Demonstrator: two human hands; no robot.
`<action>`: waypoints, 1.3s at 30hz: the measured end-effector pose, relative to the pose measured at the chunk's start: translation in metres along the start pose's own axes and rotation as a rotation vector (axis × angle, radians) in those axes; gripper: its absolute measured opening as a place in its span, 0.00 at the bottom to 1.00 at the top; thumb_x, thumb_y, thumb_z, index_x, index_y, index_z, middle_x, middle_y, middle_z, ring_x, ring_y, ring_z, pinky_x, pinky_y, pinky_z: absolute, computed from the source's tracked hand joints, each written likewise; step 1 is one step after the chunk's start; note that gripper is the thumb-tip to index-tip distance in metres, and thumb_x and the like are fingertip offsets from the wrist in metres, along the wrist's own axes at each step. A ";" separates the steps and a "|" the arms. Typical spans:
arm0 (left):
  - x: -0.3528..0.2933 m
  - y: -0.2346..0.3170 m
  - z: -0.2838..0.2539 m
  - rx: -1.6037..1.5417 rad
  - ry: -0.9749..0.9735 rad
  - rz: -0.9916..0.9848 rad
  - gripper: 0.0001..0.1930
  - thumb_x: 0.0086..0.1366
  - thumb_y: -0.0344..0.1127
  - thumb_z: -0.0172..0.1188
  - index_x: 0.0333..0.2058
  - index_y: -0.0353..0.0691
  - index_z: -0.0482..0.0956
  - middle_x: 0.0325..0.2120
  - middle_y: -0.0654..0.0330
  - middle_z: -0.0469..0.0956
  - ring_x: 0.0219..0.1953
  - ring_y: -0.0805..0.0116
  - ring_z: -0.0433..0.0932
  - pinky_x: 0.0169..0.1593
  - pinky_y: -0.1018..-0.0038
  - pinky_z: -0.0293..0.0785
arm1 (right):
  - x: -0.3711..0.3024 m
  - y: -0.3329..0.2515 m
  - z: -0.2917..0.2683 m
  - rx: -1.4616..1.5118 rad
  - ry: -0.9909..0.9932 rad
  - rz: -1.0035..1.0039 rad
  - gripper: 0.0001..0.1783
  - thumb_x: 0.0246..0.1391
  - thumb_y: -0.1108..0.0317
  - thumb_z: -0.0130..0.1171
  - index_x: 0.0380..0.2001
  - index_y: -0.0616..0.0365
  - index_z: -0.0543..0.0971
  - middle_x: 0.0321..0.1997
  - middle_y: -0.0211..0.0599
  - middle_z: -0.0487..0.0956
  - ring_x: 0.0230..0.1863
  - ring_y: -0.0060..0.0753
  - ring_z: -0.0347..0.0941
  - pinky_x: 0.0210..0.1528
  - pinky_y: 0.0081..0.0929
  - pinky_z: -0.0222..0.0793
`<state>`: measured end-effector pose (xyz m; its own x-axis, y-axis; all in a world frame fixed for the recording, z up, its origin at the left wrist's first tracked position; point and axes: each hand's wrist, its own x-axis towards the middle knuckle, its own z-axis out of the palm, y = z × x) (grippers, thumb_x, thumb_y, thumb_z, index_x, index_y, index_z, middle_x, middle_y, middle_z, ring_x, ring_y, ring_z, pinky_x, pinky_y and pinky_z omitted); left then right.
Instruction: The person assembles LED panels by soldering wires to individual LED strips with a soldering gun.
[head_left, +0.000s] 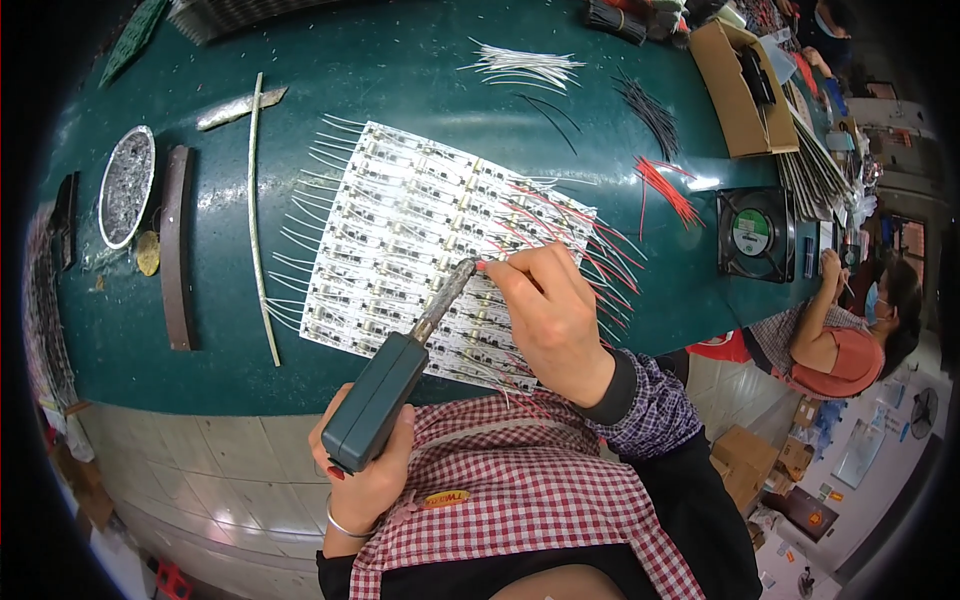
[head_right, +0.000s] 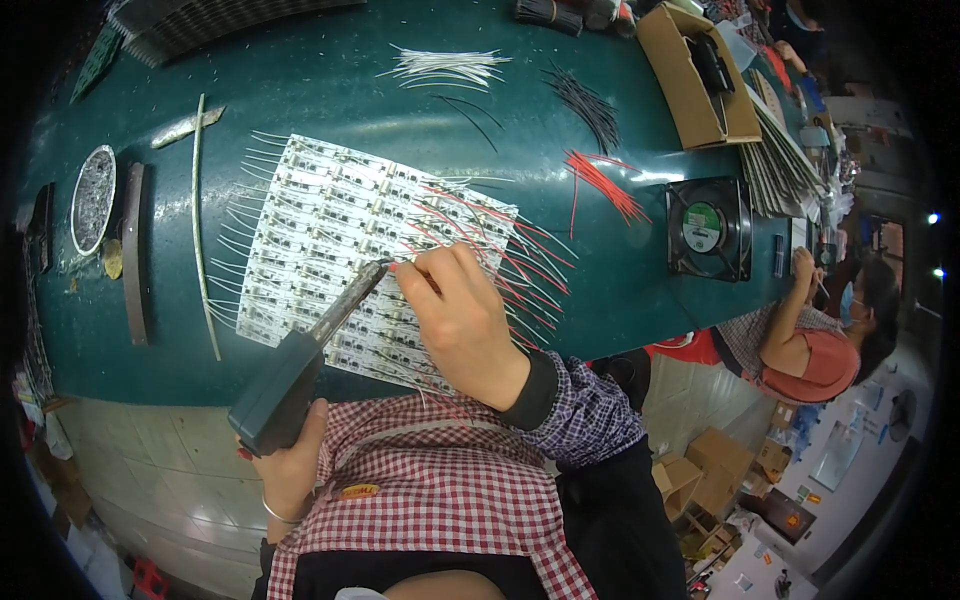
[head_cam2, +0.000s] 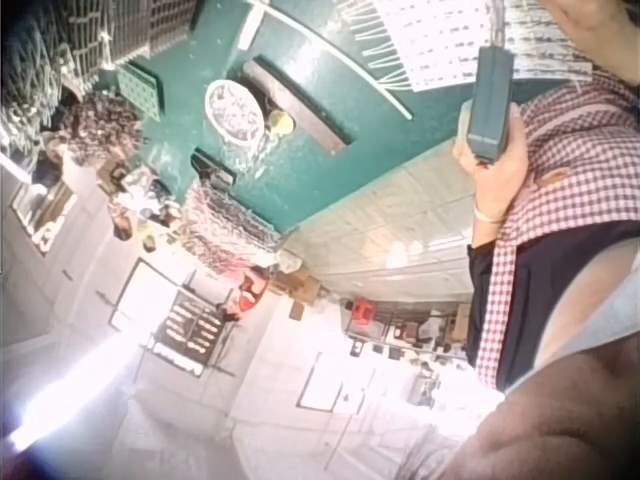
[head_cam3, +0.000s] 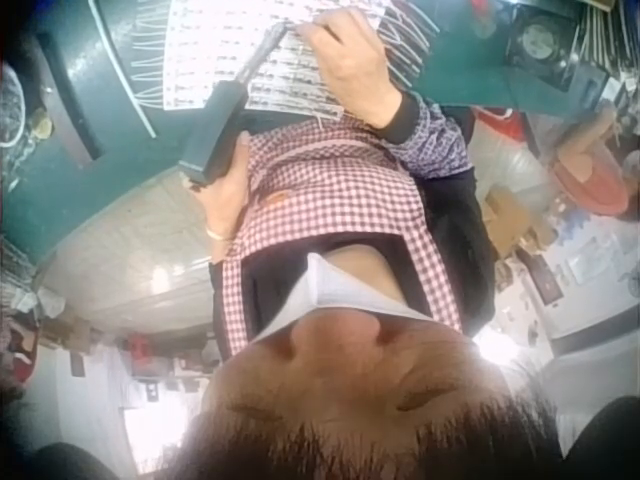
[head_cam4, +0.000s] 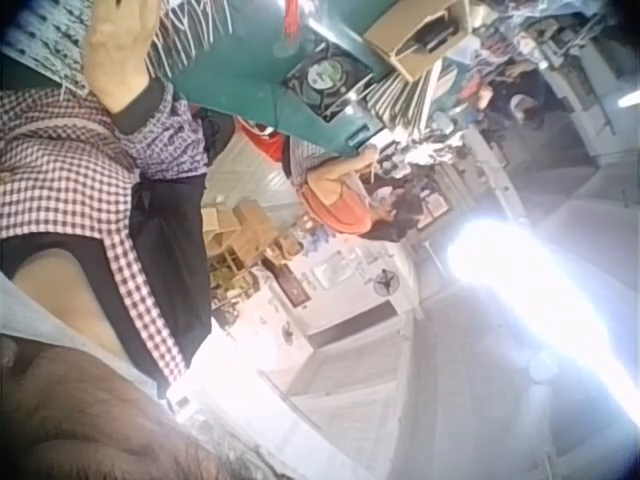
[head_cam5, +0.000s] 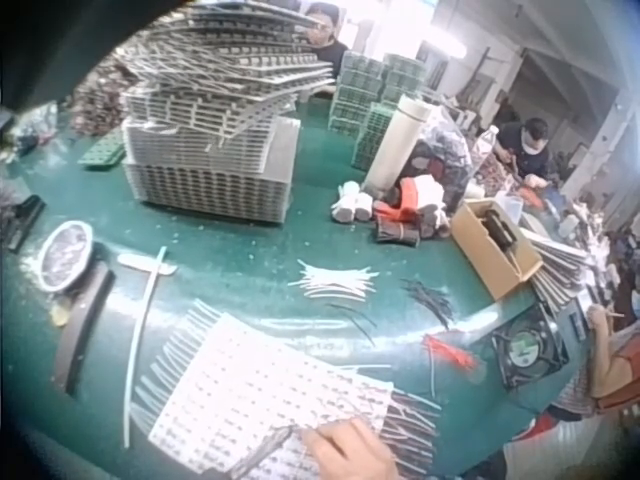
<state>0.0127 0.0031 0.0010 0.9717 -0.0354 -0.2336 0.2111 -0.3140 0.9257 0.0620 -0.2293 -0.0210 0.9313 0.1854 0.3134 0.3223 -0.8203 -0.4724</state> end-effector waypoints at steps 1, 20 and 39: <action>-0.001 -0.001 0.000 0.001 0.001 0.000 0.09 0.52 0.22 0.68 0.34 0.29 0.82 0.29 0.53 0.79 0.25 0.65 0.79 0.29 0.73 0.74 | 0.000 0.000 0.000 -0.003 -0.005 0.004 0.18 0.42 0.83 0.58 0.41 0.66 0.80 0.35 0.40 0.73 0.36 0.40 0.70 0.36 0.32 0.69; -0.019 -0.006 -0.007 0.032 0.119 -0.013 0.10 0.58 0.30 0.71 0.37 0.32 0.85 0.31 0.57 0.84 0.29 0.69 0.82 0.34 0.73 0.77 | -0.006 -0.021 -0.026 0.001 0.123 -0.017 0.19 0.38 0.87 0.64 0.38 0.64 0.81 0.33 0.38 0.76 0.33 0.39 0.72 0.31 0.31 0.68; -0.018 -0.011 -0.008 0.038 0.056 0.056 0.10 0.53 0.23 0.69 0.35 0.28 0.83 0.30 0.54 0.82 0.27 0.66 0.82 0.33 0.74 0.78 | -0.012 -0.012 0.004 0.011 0.055 0.026 0.16 0.43 0.85 0.66 0.38 0.62 0.82 0.31 0.36 0.74 0.31 0.37 0.71 0.31 0.31 0.67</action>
<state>-0.0067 0.0144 -0.0027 0.9865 -0.0006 -0.1637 0.1532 -0.3484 0.9247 0.0474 -0.2195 -0.0227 0.9288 0.1342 0.3455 0.3006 -0.8182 -0.4901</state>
